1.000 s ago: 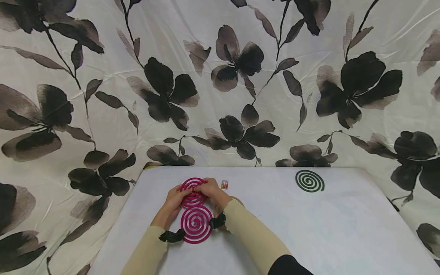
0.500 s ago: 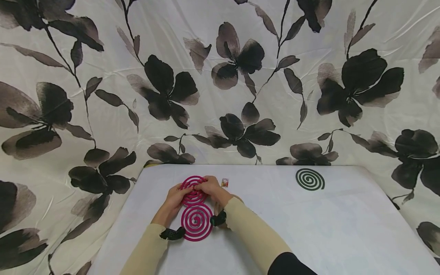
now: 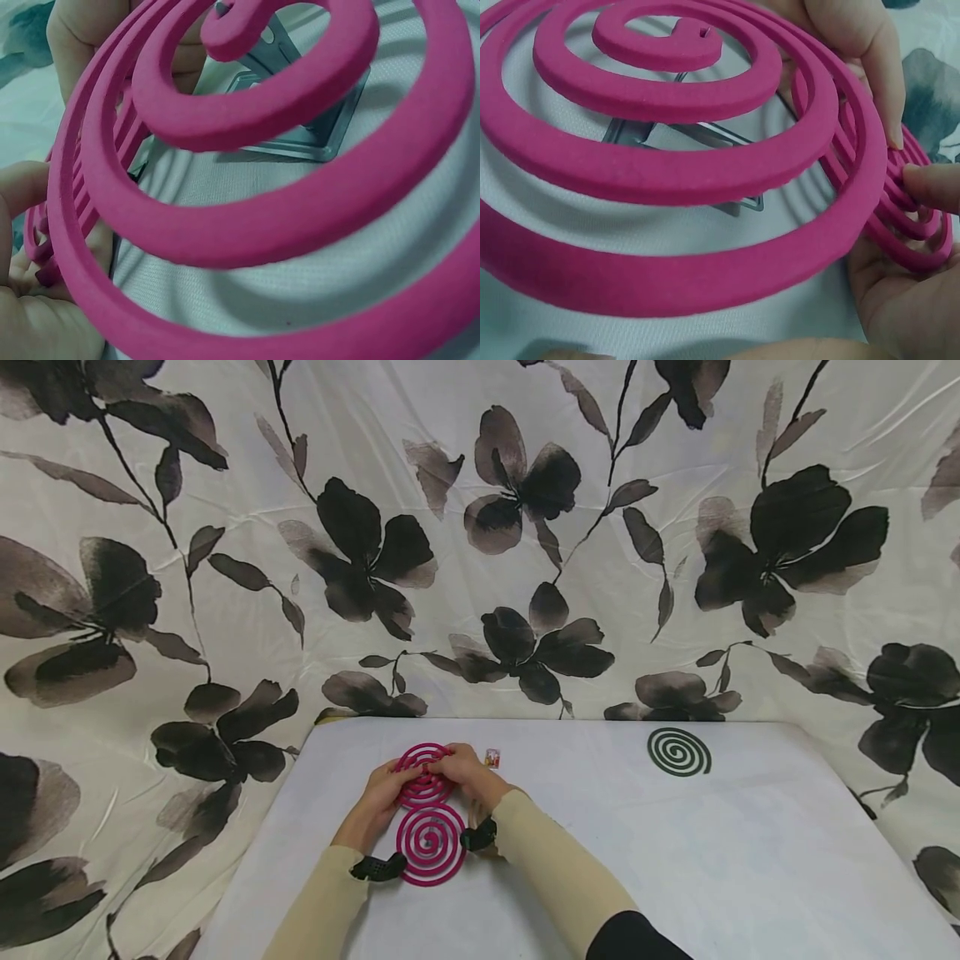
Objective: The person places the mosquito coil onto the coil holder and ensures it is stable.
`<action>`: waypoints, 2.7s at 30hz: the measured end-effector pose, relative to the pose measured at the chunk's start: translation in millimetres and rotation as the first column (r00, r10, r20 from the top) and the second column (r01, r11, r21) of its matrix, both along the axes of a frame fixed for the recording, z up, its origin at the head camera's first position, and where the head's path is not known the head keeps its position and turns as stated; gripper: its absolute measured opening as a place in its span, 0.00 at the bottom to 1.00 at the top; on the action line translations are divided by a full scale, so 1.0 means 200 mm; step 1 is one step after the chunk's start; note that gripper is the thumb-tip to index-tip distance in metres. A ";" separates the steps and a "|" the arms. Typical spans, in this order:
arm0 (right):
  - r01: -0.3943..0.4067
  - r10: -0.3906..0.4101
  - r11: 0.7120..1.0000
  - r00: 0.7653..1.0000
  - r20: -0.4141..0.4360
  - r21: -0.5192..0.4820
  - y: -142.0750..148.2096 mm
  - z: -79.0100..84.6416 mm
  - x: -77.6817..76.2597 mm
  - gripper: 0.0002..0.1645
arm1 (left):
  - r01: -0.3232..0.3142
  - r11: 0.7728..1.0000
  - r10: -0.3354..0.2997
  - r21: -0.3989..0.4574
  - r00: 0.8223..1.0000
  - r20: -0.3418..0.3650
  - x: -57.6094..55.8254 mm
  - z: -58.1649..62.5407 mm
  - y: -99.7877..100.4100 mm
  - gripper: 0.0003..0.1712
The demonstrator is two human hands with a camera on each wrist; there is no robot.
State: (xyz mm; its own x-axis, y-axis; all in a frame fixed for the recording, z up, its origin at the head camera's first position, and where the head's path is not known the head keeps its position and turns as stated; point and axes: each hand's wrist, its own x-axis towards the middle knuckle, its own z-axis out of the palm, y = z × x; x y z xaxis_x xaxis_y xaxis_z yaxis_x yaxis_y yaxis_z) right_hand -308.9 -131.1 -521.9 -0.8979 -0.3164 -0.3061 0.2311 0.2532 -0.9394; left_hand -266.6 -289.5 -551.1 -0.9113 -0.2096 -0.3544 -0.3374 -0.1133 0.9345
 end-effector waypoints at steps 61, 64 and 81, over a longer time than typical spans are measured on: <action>0.109 -0.104 0.987 0.993 0.054 -0.115 0.01 -0.01 -0.02 0.19 | 0.001 0.999 0.000 0.045 1.000 -0.014 0.01 0.02 0.00 0.26; 0.071 -0.066 0.990 0.997 0.046 -0.123 0.02 0.00 -0.02 0.18 | 0.003 0.999 -0.002 0.042 1.000 -0.016 0.01 0.02 0.00 0.26; 0.038 -0.036 0.997 0.999 0.020 -0.068 0.00 -0.02 0.01 0.19 | 0.004 1.000 -0.004 -0.021 1.000 -0.023 0.02 0.00 0.01 0.32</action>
